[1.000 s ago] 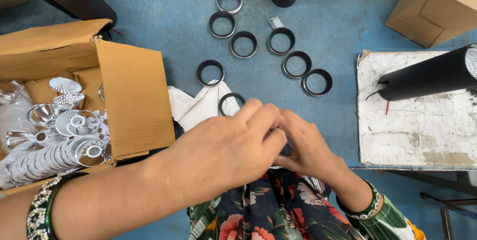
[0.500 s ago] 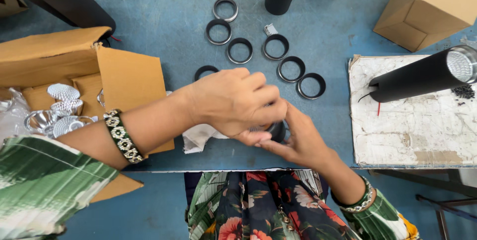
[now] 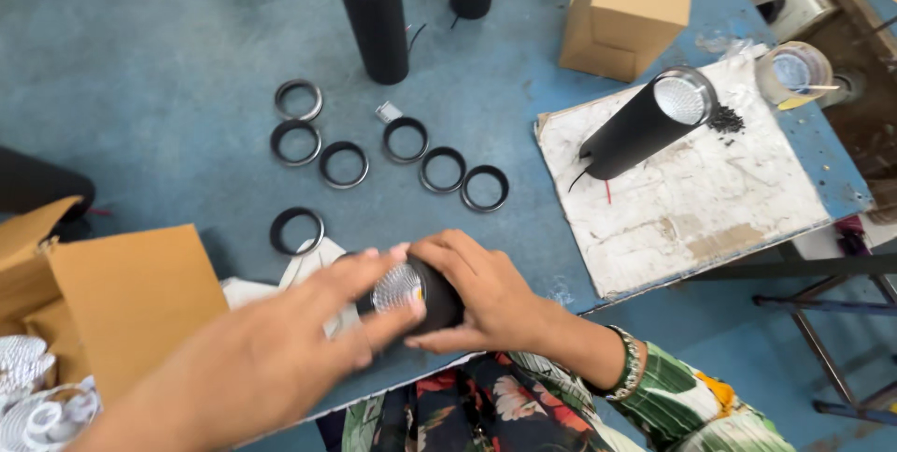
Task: The person assembles LED light fixtures by inserting a reflector into a cylindrical black housing, wiping the component with a cloth, and then securing a screw-on bezel over the front.
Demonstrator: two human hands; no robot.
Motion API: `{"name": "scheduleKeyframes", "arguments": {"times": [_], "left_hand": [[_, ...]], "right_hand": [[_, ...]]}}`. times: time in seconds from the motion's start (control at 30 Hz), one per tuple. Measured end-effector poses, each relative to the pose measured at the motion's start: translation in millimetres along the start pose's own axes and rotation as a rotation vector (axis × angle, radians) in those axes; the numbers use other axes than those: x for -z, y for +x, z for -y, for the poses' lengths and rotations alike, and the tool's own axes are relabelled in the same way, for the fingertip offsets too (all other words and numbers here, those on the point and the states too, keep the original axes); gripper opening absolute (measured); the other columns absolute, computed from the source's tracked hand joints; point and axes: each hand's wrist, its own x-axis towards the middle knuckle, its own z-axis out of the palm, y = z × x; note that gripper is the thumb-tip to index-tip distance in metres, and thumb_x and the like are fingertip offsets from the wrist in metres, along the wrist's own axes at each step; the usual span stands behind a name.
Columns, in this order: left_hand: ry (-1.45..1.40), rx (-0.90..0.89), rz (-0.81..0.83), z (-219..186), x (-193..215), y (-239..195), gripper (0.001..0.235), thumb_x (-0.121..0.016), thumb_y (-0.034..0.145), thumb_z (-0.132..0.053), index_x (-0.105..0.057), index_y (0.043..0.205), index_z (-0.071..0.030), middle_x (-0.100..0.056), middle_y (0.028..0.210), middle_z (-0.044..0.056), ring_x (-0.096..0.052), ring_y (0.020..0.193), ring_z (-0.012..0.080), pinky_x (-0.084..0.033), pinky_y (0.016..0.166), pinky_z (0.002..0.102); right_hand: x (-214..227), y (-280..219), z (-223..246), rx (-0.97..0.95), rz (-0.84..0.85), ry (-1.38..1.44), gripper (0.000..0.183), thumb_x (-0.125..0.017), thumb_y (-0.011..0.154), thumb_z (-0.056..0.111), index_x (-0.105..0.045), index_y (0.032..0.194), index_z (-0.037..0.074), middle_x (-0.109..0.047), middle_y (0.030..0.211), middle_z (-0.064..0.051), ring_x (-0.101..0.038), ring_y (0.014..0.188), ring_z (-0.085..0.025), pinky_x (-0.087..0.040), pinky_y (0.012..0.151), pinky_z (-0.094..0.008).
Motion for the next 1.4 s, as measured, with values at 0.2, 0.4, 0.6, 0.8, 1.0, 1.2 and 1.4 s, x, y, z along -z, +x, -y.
{"name": "scheduleKeyframes", "arguments": {"times": [0.2,0.4,0.6,0.8,1.0,1.2,1.4], "left_hand": [[-0.023,-0.129,-0.078,-6,-43,15,0.062,-0.064,0.097,-0.033,-0.049,0.148,-0.002,-0.059,0.126,0.015,-0.066,0.109,0.0307,-0.056,0.085,0.039],[-0.246,-0.056,-0.317,12,-91,37,0.068,-0.069,0.095,-0.04,-0.05,0.147,-0.001,-0.059,0.127,0.017,-0.065,0.107,0.0319,-0.057,0.087,0.039],[-0.181,0.022,-0.469,23,-157,47,0.07,-0.066,0.095,-0.052,-0.053,0.144,-0.003,-0.058,0.122,0.018,-0.065,0.104,0.0335,-0.057,0.085,0.041],[-0.311,0.249,-0.627,21,-168,54,0.058,-0.047,0.098,-0.05,-0.06,0.129,-0.003,-0.062,0.099,0.016,-0.066,0.09,0.0334,-0.054,0.073,0.042],[-0.811,0.817,-0.389,31,-172,55,0.063,-0.034,0.109,-0.06,-0.062,0.109,-0.003,-0.064,0.077,0.012,-0.065,0.067,0.0338,-0.051,0.059,0.042],[-1.968,0.908,-0.184,51,-165,30,0.063,-0.028,0.102,-0.062,-0.058,0.111,-0.007,-0.065,0.073,0.009,-0.069,0.062,0.0266,-0.058,0.054,0.036],[-2.054,0.639,-0.501,51,-153,12,0.064,-0.029,0.105,-0.053,-0.054,0.141,-0.006,-0.068,0.098,0.014,-0.071,0.079,0.0263,-0.059,0.062,0.036]], "right_hand": [[36,-4,-1,0.046,0.284,0.034,0.083,-0.09,0.073,0.044,-0.055,0.137,0.004,-0.06,0.121,-0.014,-0.065,0.105,-0.033,-0.057,0.078,-0.04],[67,-6,-16,-0.133,0.342,-0.131,0.081,-0.089,0.068,0.045,-0.058,0.132,0.006,-0.062,0.117,-0.012,-0.066,0.099,-0.031,-0.058,0.073,-0.039],[55,-18,-30,-0.242,0.355,-0.244,0.083,-0.09,0.068,0.04,-0.055,0.134,0.004,-0.061,0.12,-0.015,-0.064,0.104,-0.036,-0.055,0.078,-0.042],[44,-16,-22,-0.479,0.302,-0.005,0.09,-0.089,0.068,0.038,-0.051,0.143,0.006,-0.064,0.112,-0.013,-0.067,0.099,-0.034,-0.055,0.082,-0.041],[45,24,-2,-0.109,0.21,-0.625,0.084,-0.088,0.066,0.033,-0.055,0.139,0.009,-0.062,0.115,-0.012,-0.061,0.095,-0.032,-0.052,0.077,-0.042],[59,39,3,-0.038,0.215,-0.607,0.084,-0.09,0.053,0.026,-0.061,0.131,0.016,-0.064,0.113,-0.008,-0.061,0.095,-0.03,-0.052,0.076,-0.044],[58,19,-23,-0.122,-0.002,-0.253,0.088,-0.092,0.054,0.012,-0.05,0.132,0.009,-0.063,0.13,-0.016,-0.064,0.117,-0.035,-0.054,0.093,-0.041]]}}
